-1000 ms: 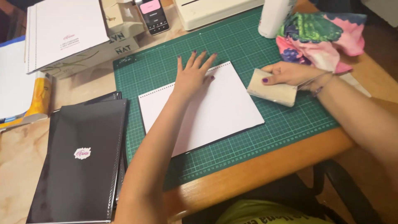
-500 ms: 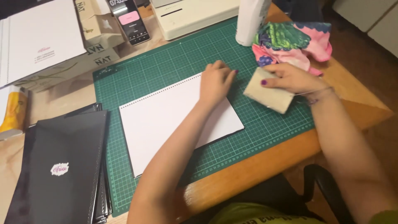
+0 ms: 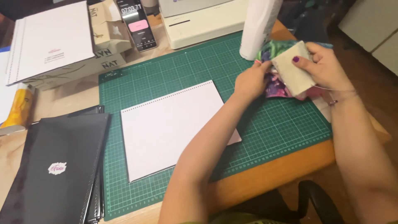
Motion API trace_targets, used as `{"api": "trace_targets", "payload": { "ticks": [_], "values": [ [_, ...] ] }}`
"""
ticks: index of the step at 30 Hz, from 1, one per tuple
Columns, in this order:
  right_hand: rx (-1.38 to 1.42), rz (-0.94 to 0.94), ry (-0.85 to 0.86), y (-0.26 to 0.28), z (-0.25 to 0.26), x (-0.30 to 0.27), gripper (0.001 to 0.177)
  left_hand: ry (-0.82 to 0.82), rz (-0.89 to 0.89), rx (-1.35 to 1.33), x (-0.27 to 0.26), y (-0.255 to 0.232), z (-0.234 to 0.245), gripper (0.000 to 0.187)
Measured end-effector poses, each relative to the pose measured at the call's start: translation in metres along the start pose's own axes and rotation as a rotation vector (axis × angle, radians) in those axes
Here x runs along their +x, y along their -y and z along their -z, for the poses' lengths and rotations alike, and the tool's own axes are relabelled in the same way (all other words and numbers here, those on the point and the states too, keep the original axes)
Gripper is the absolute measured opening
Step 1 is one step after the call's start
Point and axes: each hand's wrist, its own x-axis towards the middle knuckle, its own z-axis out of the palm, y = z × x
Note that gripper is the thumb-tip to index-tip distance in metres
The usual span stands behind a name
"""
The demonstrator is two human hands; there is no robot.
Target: Assembling and cleaning notebook pages using a rubbing block and a cloth on a cutting mat.
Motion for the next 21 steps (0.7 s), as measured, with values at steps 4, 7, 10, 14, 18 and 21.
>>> {"api": "trace_targets", "payload": {
  "ticks": [4, 7, 10, 14, 18, 21],
  "values": [
    [-0.255, 0.101, -0.054, -0.001, 0.003, -0.005, 0.025, -0.087, 0.066, 0.043, -0.009, -0.011, 0.014, 0.028],
    [-0.269, 0.136, -0.088, 0.004, 0.001, -0.014, 0.022, -0.081, 0.113, -0.165, -0.027, -0.007, 0.015, 0.023],
    [-0.256, 0.243, -0.186, 0.018, -0.005, -0.016, 0.024, -0.207, 0.047, -0.461, -0.032, 0.013, -0.008, 0.023],
    [-0.864, 0.321, -0.157, 0.030, -0.038, -0.010, 0.036, -0.335, 0.414, -1.325, -0.041, -0.003, -0.033, 0.022],
    [-1.372, 0.557, -0.177, 0.006, -0.072, -0.016, 0.031, -0.579, 0.722, -1.803, -0.030, -0.015, -0.051, 0.022],
    [-1.457, 0.609, -0.152, 0.019, -0.061, -0.020, 0.027, -0.625, 0.561, -1.800, -0.032, -0.004, -0.056, 0.016]
  ]
}}
